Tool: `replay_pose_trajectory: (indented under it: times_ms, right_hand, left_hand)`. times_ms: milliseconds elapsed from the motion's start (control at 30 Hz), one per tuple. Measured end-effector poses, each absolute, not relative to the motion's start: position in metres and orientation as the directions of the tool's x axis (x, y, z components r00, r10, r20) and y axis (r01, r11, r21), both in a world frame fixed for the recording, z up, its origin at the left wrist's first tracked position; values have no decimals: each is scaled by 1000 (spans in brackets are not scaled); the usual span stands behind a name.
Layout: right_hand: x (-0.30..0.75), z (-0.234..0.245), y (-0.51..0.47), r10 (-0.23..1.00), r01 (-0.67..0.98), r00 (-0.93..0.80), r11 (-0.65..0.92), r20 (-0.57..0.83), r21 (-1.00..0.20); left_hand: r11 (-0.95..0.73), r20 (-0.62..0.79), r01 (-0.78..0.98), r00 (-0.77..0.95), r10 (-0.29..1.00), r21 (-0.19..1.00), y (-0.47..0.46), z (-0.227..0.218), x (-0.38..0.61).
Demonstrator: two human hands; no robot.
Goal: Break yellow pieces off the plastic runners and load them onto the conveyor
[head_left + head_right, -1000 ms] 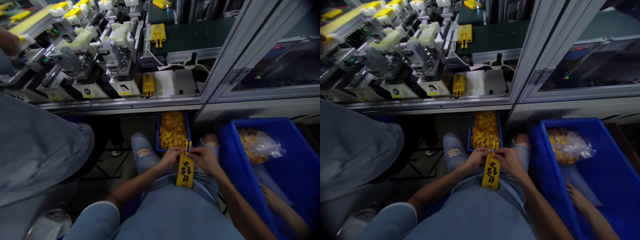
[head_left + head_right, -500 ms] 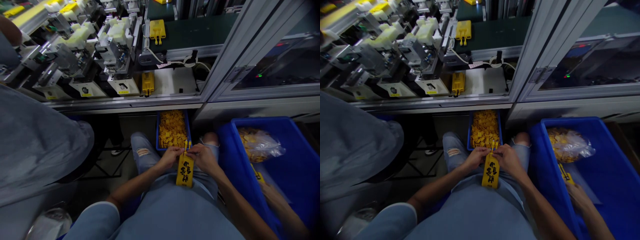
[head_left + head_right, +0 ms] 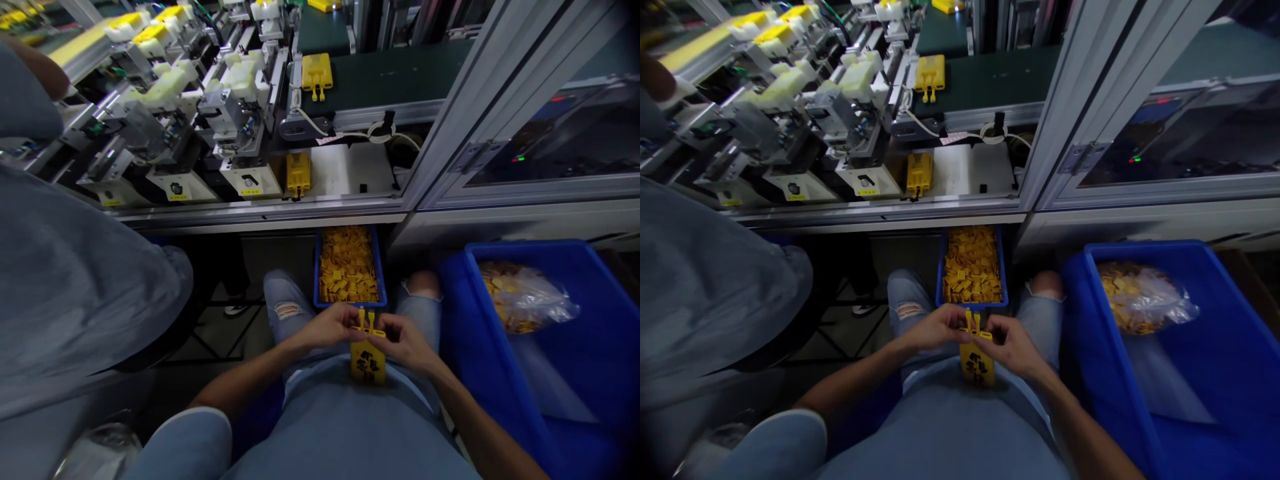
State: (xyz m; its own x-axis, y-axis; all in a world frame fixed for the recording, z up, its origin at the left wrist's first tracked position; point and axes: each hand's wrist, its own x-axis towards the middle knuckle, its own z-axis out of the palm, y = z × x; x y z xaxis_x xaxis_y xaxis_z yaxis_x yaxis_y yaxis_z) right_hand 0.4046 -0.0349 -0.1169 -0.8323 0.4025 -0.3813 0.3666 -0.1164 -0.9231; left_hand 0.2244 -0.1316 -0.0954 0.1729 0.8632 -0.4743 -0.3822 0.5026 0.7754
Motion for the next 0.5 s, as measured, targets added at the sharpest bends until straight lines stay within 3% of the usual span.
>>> replay_pose_trajectory:
  times_ms: [300, 500]
  right_hand:
    - [393, -106, -56, 413, 352, -866, 102, -282, -930]
    - [375, -148, -34, 417, 339, -849, -41, -325, -940]
  left_hand:
    - [457, -464, -289, 46, 885, 841, -149, -84, 232]
    - [445, -443, -267, 69, 894, 855, -147, -104, 217]
